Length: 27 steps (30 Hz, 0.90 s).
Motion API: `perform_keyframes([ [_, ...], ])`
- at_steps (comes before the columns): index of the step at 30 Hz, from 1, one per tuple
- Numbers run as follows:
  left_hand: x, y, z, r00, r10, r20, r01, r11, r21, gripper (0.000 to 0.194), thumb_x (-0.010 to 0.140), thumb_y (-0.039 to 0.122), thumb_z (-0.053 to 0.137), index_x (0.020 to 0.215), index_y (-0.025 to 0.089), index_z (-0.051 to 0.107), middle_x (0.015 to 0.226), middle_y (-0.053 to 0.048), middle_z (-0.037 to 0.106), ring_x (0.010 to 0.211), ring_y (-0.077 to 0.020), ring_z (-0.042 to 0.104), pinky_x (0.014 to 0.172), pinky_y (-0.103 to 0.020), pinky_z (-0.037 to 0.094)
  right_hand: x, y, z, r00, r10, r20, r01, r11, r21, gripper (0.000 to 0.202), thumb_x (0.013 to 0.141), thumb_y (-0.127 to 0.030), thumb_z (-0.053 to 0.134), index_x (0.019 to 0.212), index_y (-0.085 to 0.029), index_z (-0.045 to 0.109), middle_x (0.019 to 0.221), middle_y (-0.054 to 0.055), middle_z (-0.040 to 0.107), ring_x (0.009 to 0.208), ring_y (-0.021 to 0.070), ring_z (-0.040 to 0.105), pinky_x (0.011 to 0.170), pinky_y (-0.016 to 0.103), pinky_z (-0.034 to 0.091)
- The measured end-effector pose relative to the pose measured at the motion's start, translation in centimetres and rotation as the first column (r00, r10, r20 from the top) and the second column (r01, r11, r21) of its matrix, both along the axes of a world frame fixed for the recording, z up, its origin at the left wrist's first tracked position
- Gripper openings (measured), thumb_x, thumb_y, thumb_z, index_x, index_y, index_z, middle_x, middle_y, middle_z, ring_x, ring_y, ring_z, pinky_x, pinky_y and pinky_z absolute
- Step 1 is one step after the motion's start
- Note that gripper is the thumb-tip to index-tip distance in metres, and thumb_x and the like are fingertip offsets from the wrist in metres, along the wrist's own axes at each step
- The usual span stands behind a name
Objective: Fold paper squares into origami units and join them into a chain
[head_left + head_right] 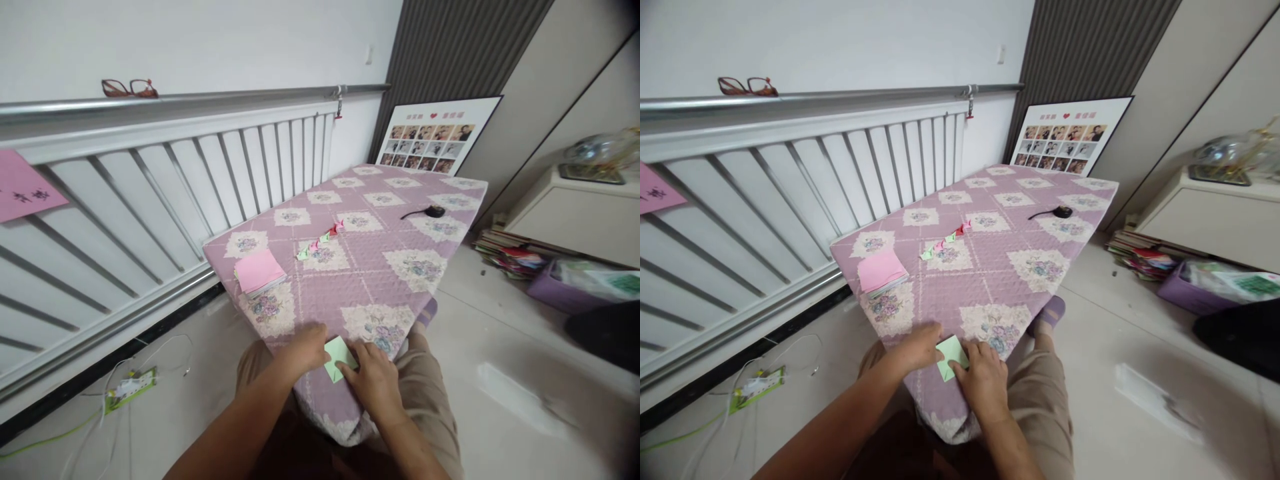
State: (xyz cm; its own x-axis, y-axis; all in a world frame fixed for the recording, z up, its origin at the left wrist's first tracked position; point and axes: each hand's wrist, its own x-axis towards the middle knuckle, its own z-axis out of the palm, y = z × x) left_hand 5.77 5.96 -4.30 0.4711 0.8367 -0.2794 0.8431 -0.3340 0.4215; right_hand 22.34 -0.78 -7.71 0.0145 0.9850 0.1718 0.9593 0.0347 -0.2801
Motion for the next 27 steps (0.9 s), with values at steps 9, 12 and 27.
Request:
perform_keyframes([
  [9,0.2,0.5,0.8,0.999,-0.015,0.035,0.018,0.998,-0.066,0.016,0.067,0.020,0.065,0.083,0.019,0.063,0.090,-0.005,0.065,0.083,-0.0227,0.060,0.069,-0.029,0.044,0.1,0.1,0.0,1.000,0.017,-0.008,-0.017,1.000,0.015,0.034,0.078,-0.040,0.066,0.107,-0.024,0.061,0.097,0.006,0.062,0.090,0.0255,0.058,0.072,0.035,0.040],
  [12,0.2,0.3,0.4,0.996,0.008,0.091,-0.002,0.998,-0.065,0.015,0.069,0.017,0.062,0.083,0.020,0.062,0.092,-0.003,0.064,0.084,-0.0197,0.058,0.071,-0.027,0.043,0.1,0.1,-0.1,1.000,0.014,-0.021,-0.013,1.000,0.016,0.034,0.078,-0.038,0.067,0.108,-0.024,0.060,0.097,0.006,0.062,0.090,0.0252,0.058,0.073,0.035,0.041],
  [27,-0.7,-0.5,-1.4,0.862,0.171,0.476,-0.078,0.975,-0.209,0.011,0.071,0.012,0.055,0.081,0.017,0.054,0.073,0.005,0.051,0.066,-0.0095,0.046,0.057,-0.019,0.032,0.8,1.5,1.2,0.886,0.145,-0.440,-0.213,0.971,-0.109,0.011,0.076,-0.030,0.059,0.078,-0.021,0.064,0.074,0.001,0.065,0.074,0.0192,0.059,0.069,0.029,0.039],
])
